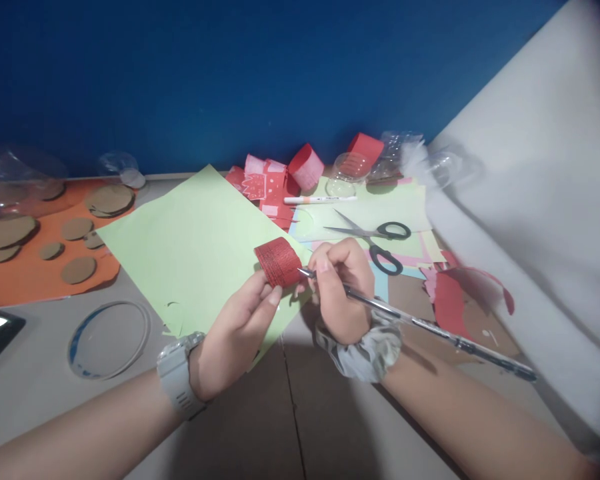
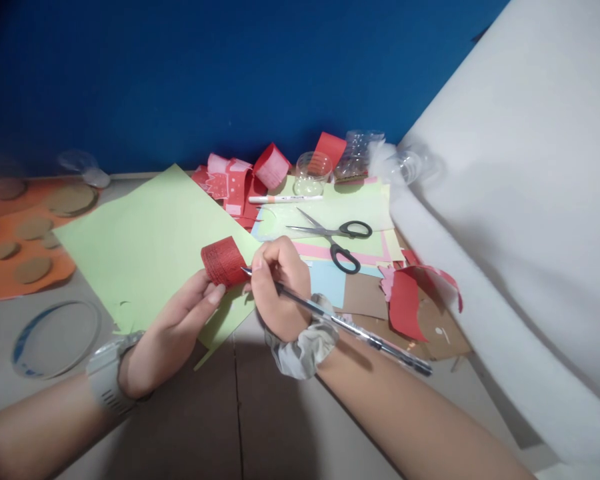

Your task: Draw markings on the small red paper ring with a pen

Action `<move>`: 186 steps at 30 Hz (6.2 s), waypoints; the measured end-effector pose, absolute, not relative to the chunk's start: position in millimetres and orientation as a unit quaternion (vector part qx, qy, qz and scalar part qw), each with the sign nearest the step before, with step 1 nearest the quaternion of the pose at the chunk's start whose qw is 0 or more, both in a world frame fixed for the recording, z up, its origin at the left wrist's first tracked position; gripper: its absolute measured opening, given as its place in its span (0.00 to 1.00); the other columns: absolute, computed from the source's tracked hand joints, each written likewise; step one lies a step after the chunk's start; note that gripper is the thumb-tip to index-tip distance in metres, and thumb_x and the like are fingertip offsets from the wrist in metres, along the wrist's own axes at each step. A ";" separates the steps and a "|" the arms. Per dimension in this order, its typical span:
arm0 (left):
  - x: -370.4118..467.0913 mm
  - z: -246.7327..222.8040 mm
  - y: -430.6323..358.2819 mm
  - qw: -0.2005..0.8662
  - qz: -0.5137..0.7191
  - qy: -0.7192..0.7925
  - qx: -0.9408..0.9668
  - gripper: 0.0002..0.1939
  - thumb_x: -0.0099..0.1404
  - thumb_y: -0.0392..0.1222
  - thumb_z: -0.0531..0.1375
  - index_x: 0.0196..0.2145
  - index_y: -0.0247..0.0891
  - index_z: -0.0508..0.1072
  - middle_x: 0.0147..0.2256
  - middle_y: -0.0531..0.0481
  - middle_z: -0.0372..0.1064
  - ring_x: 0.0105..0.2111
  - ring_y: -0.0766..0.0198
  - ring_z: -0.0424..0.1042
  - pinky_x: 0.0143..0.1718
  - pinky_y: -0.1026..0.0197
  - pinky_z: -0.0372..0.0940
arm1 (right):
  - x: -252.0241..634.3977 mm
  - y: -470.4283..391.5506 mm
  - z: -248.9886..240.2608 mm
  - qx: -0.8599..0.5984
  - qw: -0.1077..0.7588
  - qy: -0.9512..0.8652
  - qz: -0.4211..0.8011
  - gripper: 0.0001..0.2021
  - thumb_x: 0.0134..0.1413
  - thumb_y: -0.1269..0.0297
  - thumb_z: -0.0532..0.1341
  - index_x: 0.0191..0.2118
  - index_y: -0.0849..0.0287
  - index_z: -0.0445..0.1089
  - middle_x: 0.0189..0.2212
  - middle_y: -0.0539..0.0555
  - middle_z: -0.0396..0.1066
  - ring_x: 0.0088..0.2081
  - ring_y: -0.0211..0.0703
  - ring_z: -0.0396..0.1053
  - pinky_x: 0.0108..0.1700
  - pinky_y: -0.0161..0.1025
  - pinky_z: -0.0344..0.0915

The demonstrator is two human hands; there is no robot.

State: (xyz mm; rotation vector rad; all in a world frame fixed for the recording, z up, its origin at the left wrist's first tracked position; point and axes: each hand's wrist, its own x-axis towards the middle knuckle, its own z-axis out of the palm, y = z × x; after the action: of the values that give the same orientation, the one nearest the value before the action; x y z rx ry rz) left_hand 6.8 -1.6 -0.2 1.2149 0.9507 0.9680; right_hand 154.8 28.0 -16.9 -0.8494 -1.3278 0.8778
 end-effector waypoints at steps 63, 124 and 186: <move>8.9 3.8 0.7 0.624 0.444 0.399 0.504 0.15 0.73 0.41 0.53 0.54 0.37 0.71 0.53 0.45 0.73 0.56 0.56 0.68 0.57 0.59 0.61 | 153.4 27.7 -17.2 -0.388 0.634 -0.535 0.402 0.10 0.65 0.64 0.56 0.31 0.53 0.56 0.23 0.45 0.61 0.17 0.32 0.54 0.17 0.32 0.55; 2.1 0.2 -1.9 0.536 0.413 0.454 0.579 0.17 0.73 0.43 0.51 0.54 0.37 0.71 0.50 0.46 0.74 0.47 0.57 0.70 0.53 0.58 0.60 | 158.9 21.2 -7.6 -0.398 0.489 -0.673 0.386 0.10 0.59 0.71 0.57 0.29 0.55 0.56 0.23 0.44 0.61 0.21 0.33 0.56 0.25 0.35 0.55; 5.0 6.6 -6.0 0.513 0.497 0.505 0.485 0.18 0.74 0.48 0.51 0.51 0.39 0.75 0.52 0.49 0.74 0.53 0.56 0.70 0.58 0.59 0.60 | 155.8 23.0 -2.3 -0.280 0.542 -0.722 0.326 0.13 0.50 0.80 0.55 0.28 0.53 0.54 0.22 0.46 0.59 0.21 0.36 0.57 0.23 0.37 0.56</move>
State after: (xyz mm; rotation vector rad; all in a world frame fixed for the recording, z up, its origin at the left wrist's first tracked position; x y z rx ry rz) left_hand 5.0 -6.0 6.6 1.1662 1.2157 1.1950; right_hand 155.8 23.0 -2.3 -0.6656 -1.7151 0.7749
